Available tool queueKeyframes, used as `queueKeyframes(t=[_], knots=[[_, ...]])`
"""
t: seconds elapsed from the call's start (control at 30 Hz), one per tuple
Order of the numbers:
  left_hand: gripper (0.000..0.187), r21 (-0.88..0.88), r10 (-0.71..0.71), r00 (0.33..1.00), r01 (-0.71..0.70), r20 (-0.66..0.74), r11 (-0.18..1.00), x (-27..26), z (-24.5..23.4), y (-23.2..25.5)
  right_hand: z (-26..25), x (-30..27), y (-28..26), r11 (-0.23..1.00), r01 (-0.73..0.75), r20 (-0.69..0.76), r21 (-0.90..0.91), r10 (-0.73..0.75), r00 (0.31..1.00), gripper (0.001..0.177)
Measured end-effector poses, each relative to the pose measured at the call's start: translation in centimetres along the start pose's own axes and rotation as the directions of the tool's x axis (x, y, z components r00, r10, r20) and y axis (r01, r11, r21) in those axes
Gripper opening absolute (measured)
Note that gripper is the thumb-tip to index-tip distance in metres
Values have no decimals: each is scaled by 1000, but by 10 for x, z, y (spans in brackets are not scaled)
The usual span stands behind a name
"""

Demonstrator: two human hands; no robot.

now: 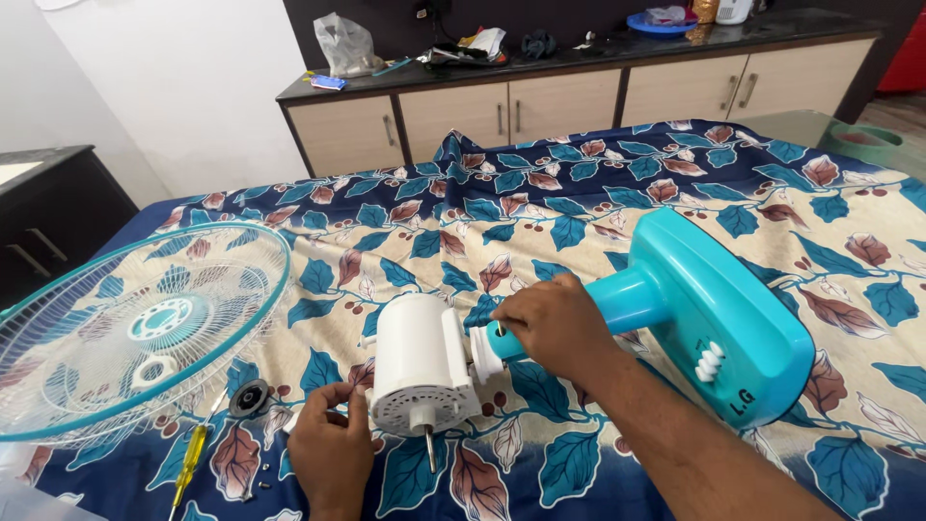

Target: The person uses a screwdriver to remove screws from the back cover of a small fan, detaches the cover, and then attaches the motor housing to the fan body. The person tightens the connection with the screwdriver.

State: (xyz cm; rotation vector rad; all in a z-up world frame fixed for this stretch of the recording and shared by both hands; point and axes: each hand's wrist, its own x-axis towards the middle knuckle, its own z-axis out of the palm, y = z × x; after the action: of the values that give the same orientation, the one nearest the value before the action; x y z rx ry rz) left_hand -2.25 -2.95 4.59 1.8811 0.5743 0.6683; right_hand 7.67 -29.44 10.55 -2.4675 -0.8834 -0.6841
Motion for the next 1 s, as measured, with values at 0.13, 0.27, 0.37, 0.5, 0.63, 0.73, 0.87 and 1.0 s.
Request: queueKeyframes(t=[0.13, 0.27, 0.37, 0.5, 0.63, 0.73, 0.87, 1.0], knots=[[21, -8, -27, 1000, 27, 7, 1000, 0, 0, 0, 7, -8, -4, 987, 97, -53, 126, -91, 994, 13], [21, -15, -7, 1000, 7, 13, 1000, 2, 1, 1, 9, -7, -1, 988, -68, -96, 135, 82, 992, 8], [20, 10, -2, 1000, 2, 15, 1000, 2, 2, -1, 12, -9, -2, 990, -17, -125, 137, 35, 992, 7], [22, 139, -107, 991, 96, 78, 986, 6, 0, -7, 16, -9, -4, 998, 14, -157, 69, -3, 988, 6], [23, 528, -27, 999, 39, -31, 849, 14, -5, -17, 15, -10, -7, 995, -52, -144, 81, 64, 988, 8], [24, 615, -70, 998, 50, 7, 787, 20, -4, -23, 15, -11, -8, 997, -9, -124, 74, 18, 992, 7], [31, 462, 56, 998, -46, -7, 886, 19, -1, -27, 14, -10, -3, 997, -59, -159, 42, 64, 985, 7], [45, 187, 247, 968, -251, 42, 950, 11, 2, -18, 19, -13, -5, 993, 15, -84, 114, -6, 996, 5]])
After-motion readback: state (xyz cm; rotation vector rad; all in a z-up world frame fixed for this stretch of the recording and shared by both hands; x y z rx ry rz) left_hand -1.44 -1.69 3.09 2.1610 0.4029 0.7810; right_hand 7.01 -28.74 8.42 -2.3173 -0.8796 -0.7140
